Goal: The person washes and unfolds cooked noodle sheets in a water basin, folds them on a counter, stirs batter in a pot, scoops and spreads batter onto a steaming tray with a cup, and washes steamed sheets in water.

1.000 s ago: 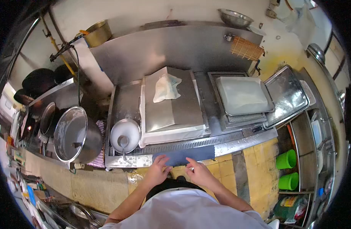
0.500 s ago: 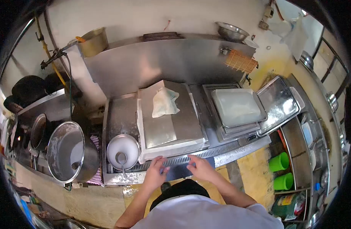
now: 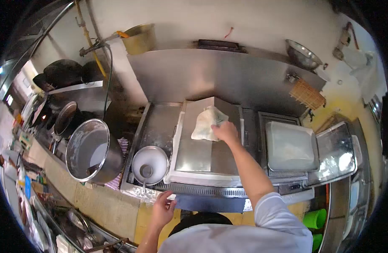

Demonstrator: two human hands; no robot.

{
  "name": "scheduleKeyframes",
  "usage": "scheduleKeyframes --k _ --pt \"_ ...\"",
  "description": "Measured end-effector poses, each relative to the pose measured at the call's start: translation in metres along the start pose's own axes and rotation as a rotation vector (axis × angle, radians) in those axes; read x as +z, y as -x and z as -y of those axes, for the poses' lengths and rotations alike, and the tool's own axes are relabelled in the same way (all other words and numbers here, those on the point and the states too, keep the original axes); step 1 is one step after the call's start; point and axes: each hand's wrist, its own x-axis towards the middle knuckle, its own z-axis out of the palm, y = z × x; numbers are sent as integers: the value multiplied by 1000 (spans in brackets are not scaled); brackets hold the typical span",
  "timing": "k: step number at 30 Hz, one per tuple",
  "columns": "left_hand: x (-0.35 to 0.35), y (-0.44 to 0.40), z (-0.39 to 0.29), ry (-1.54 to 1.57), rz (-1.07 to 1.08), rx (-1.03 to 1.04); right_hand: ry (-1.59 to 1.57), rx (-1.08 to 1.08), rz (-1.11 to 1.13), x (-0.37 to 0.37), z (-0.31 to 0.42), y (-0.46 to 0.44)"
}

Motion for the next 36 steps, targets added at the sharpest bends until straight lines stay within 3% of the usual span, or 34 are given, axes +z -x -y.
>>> scheduleKeyframes --k 4,9,23,26,32,36 --pt "25 19 -3 -30 -64 -77 23 -49 78 33 3 -47" --pt "41 41 2 -70 -162 -138 -92 31 -52 66 -2 -62" --pt "36 91 3 -45 -345 -187 -262 -169 -319 38 16 8" --pt "27 100 -4 -44 -391 -147 -244 -370 -426 16 33 53" --pt "-5 128 -41 -16 -445 -137 -542 -784 -513 3 76 164" --pt "-23 164 -70 71 -531 -4 -669 -1043 -355 9 101 238"
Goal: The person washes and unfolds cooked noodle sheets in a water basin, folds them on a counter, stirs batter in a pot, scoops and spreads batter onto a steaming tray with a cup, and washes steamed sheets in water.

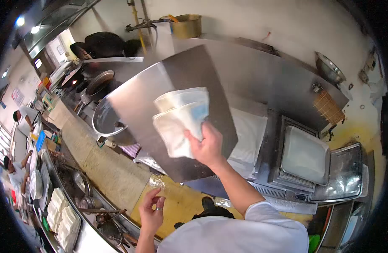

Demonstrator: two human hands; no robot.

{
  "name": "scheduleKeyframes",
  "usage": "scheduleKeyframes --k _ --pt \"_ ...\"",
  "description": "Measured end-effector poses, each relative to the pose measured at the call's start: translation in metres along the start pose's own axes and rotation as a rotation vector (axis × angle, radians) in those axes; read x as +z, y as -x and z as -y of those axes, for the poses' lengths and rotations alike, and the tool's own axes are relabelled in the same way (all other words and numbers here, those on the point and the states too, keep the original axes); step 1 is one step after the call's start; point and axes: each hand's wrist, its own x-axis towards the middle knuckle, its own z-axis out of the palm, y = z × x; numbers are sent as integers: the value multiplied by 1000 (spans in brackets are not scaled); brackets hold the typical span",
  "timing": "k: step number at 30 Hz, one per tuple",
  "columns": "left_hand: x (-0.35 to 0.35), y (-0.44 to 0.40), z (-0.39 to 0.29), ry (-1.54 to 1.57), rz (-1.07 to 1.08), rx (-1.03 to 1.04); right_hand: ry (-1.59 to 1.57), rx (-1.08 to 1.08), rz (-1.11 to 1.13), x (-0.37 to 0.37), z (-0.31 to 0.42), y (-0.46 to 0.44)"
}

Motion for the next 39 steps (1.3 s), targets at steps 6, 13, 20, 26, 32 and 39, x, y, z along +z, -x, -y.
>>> scheduleKeyframes --k 6,13,20,26,32,39 --pt "-80 65 -8 138 -121 -34 -130 -278 352 53 104 47" --pt "-160 167 20 200 -408 -115 -381 -585 577 141 229 126" --pt "-215 277 70 225 -756 -316 -599 -835 928 218 343 223" --pt "-231 332 90 338 -1117 -399 -771 -973 1157 276 424 307" --pt "-231 369 111 387 -1478 -399 -804 -1025 1489 337 500 397" --pt "-240 372 106 362 -1811 -554 -776 -919 1785 411 557 487"
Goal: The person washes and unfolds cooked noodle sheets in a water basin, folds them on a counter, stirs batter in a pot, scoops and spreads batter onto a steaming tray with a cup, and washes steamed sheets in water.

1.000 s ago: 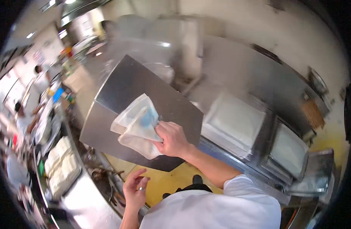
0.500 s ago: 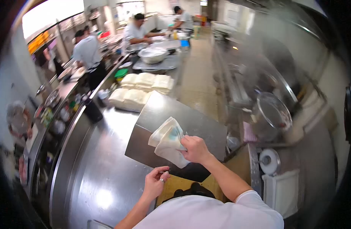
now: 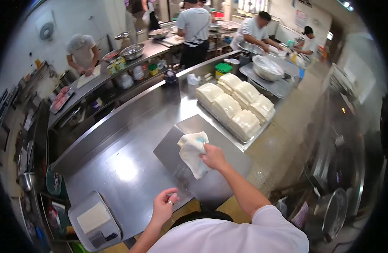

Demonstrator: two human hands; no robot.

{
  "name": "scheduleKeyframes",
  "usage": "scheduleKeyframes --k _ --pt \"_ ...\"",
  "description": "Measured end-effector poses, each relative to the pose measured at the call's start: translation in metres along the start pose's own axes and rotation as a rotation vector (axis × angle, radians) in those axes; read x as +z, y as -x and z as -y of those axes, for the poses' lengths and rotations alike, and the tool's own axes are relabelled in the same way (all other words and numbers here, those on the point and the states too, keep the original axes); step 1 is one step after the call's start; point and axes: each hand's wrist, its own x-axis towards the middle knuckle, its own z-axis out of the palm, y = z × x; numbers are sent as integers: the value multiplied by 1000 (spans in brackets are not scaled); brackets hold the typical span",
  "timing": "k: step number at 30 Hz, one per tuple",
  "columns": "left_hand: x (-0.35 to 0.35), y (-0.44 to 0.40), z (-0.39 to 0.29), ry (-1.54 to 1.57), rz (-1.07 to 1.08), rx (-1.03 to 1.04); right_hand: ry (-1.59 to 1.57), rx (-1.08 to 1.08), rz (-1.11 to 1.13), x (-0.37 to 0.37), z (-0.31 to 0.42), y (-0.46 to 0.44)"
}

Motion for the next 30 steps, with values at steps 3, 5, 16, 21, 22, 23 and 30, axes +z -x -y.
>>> scheduleKeyframes --k 3,5,16,21,22,23,30 --pt "5 -2 0 -3 -109 -5 20 27 37 0 -6 -35" --pt "8 -2 -2 -38 -169 7 -8 34 41 5 -17 -58" --pt "20 -5 -7 -12 -286 0 3 99 128 2 -44 -104" --pt "14 -15 0 23 -194 24 2 93 131 -14 -43 -85" --pt "12 -18 3 44 -162 27 37 25 19 -15 -41 -75" --pt "10 -20 4 64 -127 27 74 -40 -93 -13 -38 -59" --pt "-29 -24 9 8 159 -15 47 12 -266 5 -7 82"
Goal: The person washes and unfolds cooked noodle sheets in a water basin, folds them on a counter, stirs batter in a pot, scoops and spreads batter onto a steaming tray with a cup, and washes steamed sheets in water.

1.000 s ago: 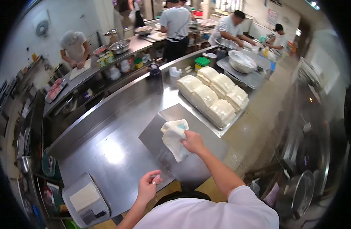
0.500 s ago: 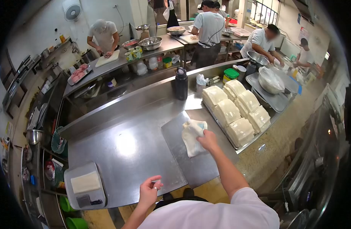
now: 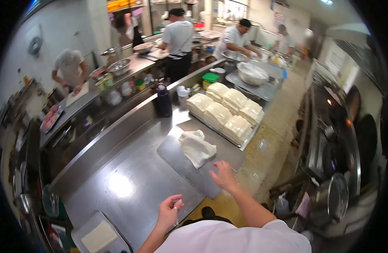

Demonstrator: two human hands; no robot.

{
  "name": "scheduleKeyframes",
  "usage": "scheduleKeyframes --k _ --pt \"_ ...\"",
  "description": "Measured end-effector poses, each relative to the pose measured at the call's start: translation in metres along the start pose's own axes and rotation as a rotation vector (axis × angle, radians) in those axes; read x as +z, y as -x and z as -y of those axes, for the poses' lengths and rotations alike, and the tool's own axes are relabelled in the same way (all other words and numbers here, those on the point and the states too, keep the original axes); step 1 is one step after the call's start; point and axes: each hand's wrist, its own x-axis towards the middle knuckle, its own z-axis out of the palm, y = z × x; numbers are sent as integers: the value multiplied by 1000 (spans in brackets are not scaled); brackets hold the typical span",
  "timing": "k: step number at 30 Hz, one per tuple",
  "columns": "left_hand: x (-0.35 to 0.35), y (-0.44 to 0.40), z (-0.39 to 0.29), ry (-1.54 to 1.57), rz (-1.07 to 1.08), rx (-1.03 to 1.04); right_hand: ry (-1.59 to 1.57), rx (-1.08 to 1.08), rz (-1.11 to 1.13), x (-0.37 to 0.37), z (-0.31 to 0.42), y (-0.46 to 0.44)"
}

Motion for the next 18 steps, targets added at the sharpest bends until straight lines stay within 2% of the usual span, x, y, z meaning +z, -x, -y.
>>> scheduleKeyframes --k 6,10,18 --pt "-32 -2 28 -108 316 -62 -14 336 108 9 38 153" --pt "-10 10 36 -118 546 -70 -59 540 37 -6 87 223" --pt "54 59 44 -279 951 -37 -14 717 -169 -42 142 319"
